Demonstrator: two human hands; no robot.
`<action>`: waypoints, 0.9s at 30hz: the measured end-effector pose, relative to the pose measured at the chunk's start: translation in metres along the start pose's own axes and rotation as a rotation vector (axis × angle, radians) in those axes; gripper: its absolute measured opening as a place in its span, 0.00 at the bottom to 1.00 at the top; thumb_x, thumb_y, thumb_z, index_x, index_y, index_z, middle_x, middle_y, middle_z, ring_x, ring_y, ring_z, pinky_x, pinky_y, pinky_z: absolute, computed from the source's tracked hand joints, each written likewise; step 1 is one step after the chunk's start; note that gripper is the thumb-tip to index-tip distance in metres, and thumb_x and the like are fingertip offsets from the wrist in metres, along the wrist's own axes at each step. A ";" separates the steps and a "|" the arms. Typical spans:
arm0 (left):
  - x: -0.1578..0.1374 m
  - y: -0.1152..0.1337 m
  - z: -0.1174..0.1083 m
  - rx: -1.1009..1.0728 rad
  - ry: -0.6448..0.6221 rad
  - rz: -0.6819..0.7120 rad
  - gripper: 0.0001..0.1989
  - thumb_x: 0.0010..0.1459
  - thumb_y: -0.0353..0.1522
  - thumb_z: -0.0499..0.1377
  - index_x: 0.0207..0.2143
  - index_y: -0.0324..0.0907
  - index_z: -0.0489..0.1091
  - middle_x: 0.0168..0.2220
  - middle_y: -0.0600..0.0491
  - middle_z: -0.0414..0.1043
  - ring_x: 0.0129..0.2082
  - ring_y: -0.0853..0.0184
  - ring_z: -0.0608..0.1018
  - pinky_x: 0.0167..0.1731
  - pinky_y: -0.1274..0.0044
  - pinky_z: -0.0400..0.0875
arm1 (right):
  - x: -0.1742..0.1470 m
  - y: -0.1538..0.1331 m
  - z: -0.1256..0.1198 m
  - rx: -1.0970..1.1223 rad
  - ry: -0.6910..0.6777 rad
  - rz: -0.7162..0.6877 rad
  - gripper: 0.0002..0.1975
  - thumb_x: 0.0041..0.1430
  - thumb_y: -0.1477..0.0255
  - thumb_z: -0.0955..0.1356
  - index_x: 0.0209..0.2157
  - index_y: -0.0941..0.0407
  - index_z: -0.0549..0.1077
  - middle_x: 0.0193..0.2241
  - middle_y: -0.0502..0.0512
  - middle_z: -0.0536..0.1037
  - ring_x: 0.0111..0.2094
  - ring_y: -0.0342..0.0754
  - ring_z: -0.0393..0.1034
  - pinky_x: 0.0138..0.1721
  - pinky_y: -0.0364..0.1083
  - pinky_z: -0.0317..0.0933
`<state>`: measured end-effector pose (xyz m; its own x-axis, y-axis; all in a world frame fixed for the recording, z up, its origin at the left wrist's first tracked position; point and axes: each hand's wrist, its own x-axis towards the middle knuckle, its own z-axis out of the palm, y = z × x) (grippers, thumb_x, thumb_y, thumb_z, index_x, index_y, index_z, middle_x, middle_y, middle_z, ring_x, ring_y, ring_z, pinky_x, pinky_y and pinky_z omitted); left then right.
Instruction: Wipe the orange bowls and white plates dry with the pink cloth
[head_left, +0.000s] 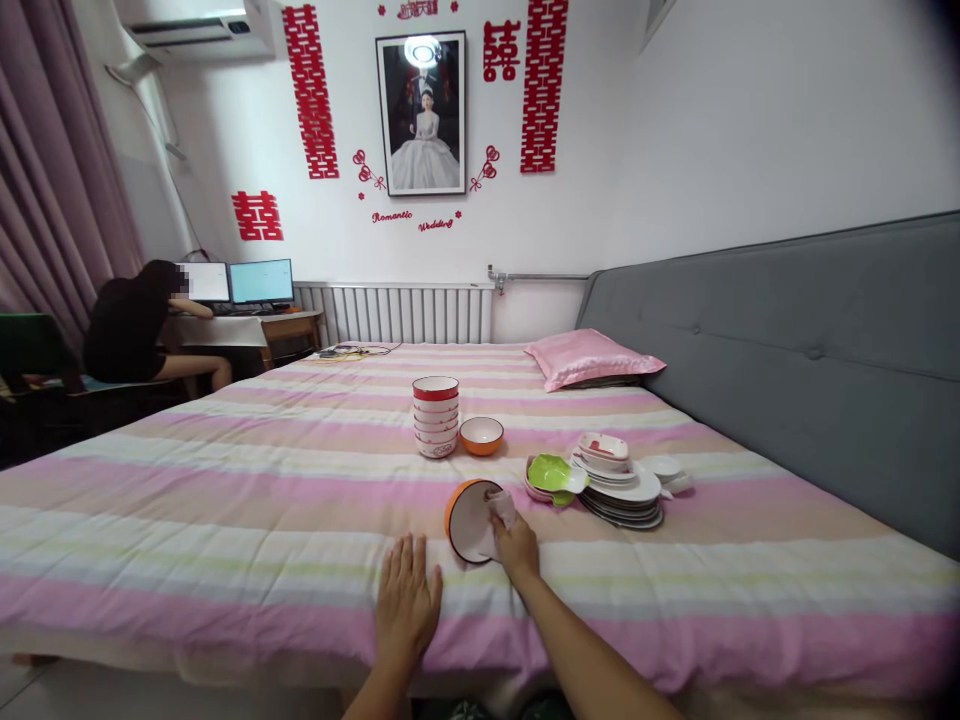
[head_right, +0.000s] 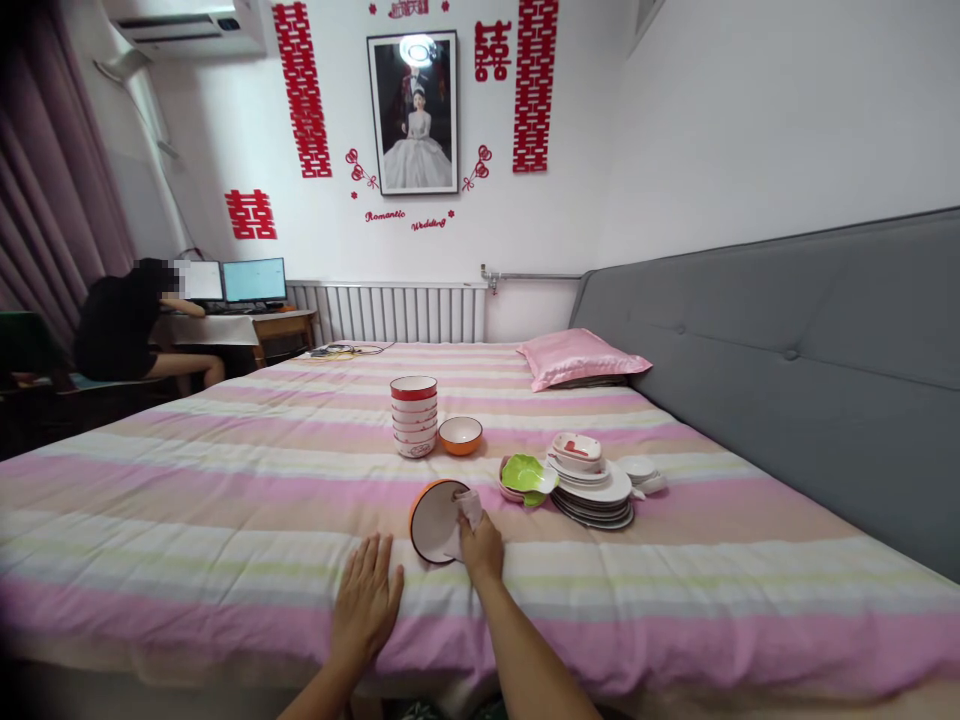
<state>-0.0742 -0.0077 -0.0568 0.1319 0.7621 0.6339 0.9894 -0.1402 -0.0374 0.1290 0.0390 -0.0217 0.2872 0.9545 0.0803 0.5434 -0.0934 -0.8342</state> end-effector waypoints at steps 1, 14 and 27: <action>0.000 0.000 0.000 0.000 0.003 0.001 0.26 0.61 0.38 0.48 0.57 0.33 0.65 0.58 0.39 0.65 0.59 0.52 0.67 0.58 0.61 0.60 | 0.000 0.000 0.000 -0.002 0.001 -0.003 0.14 0.64 0.64 0.65 0.47 0.57 0.70 0.46 0.56 0.73 0.43 0.48 0.71 0.44 0.52 0.68; 0.001 0.001 0.003 -0.035 0.047 -0.005 0.25 0.59 0.36 0.50 0.55 0.32 0.67 0.56 0.38 0.68 0.57 0.52 0.69 0.57 0.62 0.60 | 0.005 0.001 0.007 -0.094 0.038 0.020 0.14 0.64 0.65 0.65 0.48 0.57 0.70 0.46 0.57 0.73 0.43 0.48 0.71 0.44 0.52 0.68; 0.002 0.003 0.002 -0.046 0.089 -0.001 0.24 0.58 0.35 0.51 0.54 0.30 0.68 0.54 0.36 0.70 0.55 0.51 0.71 0.56 0.61 0.61 | 0.006 -0.004 0.007 -0.128 0.050 0.051 0.14 0.64 0.64 0.65 0.48 0.57 0.70 0.46 0.57 0.73 0.43 0.48 0.71 0.44 0.52 0.68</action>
<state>-0.0713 -0.0051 -0.0567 0.1231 0.7034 0.7000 0.9854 -0.1700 -0.0025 0.1232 0.0469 -0.0219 0.3544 0.9326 0.0689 0.6224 -0.1802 -0.7617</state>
